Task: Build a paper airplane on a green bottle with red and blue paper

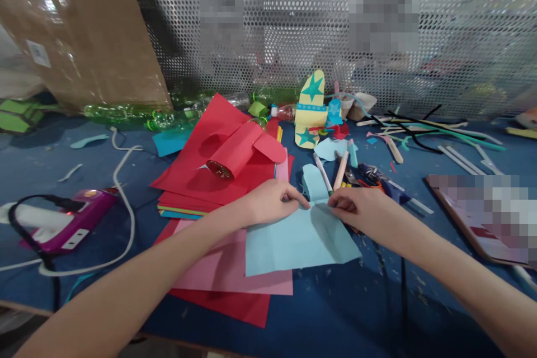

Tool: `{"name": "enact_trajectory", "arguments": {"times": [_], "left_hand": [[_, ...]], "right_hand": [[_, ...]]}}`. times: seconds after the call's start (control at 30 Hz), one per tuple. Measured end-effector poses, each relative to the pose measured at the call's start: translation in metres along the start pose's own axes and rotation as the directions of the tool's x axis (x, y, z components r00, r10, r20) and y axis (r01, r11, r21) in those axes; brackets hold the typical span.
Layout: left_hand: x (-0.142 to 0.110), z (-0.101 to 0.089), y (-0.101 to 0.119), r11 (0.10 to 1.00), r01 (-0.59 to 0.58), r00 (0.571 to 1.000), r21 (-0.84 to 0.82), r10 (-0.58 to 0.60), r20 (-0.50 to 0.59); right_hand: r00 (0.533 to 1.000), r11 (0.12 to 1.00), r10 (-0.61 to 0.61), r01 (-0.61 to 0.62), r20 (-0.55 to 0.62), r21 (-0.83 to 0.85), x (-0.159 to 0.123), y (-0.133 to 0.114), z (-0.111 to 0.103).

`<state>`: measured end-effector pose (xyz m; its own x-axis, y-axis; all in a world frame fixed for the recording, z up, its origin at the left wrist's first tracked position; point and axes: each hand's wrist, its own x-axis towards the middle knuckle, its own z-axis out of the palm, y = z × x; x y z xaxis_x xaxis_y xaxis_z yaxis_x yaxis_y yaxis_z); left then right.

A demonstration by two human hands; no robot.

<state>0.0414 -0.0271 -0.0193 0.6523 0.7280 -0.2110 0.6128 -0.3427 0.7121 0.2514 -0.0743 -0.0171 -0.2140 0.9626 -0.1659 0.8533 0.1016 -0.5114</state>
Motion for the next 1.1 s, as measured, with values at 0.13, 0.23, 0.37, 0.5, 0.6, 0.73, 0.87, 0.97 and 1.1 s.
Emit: {"name": "enact_trajectory", "arguments": {"times": [0.13,0.23,0.37,0.5,0.6,0.73,0.87,0.97,1.1], "left_hand": [[0.000,-0.001,-0.001,1.000,0.013,1.000,-0.027,-0.013,0.003],[0.000,-0.002,-0.001,0.999,0.014,1.000,-0.041,-0.013,0.019],[-0.001,-0.006,0.001,0.989,0.015,0.998,-0.149,-0.005,0.065],[-0.004,-0.009,0.002,0.911,0.072,0.991,-0.406,-0.019,0.132],[-0.006,-0.008,0.004,0.860,0.083,0.983,-0.503,0.011,0.181],[-0.006,-0.004,0.009,0.802,-0.035,0.987,-0.596,0.121,0.106],[-0.005,-0.003,0.011,0.729,-0.133,0.990,-0.671,0.073,-0.118],[-0.003,-0.005,0.009,0.776,-0.133,0.979,-0.616,0.006,-0.204],[-0.002,-0.009,0.005,0.858,-0.184,0.959,-0.481,0.049,-0.279]], "right_hand": [[1.000,1.000,-0.002,0.002,-0.010,-0.026,0.000,-0.002,0.001],[1.000,1.000,-0.005,0.005,0.003,-0.021,-0.001,-0.003,-0.001],[1.000,0.999,-0.016,0.015,0.015,0.047,-0.005,-0.005,-0.011],[0.996,0.957,-0.087,0.082,0.005,0.277,-0.009,-0.007,-0.020],[0.989,0.902,-0.142,0.141,-0.027,0.407,-0.012,-0.010,-0.022],[0.981,0.857,-0.169,0.193,-0.093,0.479,-0.013,-0.014,-0.022],[0.990,0.911,-0.138,0.134,-0.017,0.389,-0.012,-0.013,-0.024],[0.999,0.960,-0.036,0.042,-0.026,0.275,-0.009,-0.013,-0.022],[0.973,0.939,-0.061,0.131,-0.221,0.319,-0.004,-0.015,-0.017]]}}
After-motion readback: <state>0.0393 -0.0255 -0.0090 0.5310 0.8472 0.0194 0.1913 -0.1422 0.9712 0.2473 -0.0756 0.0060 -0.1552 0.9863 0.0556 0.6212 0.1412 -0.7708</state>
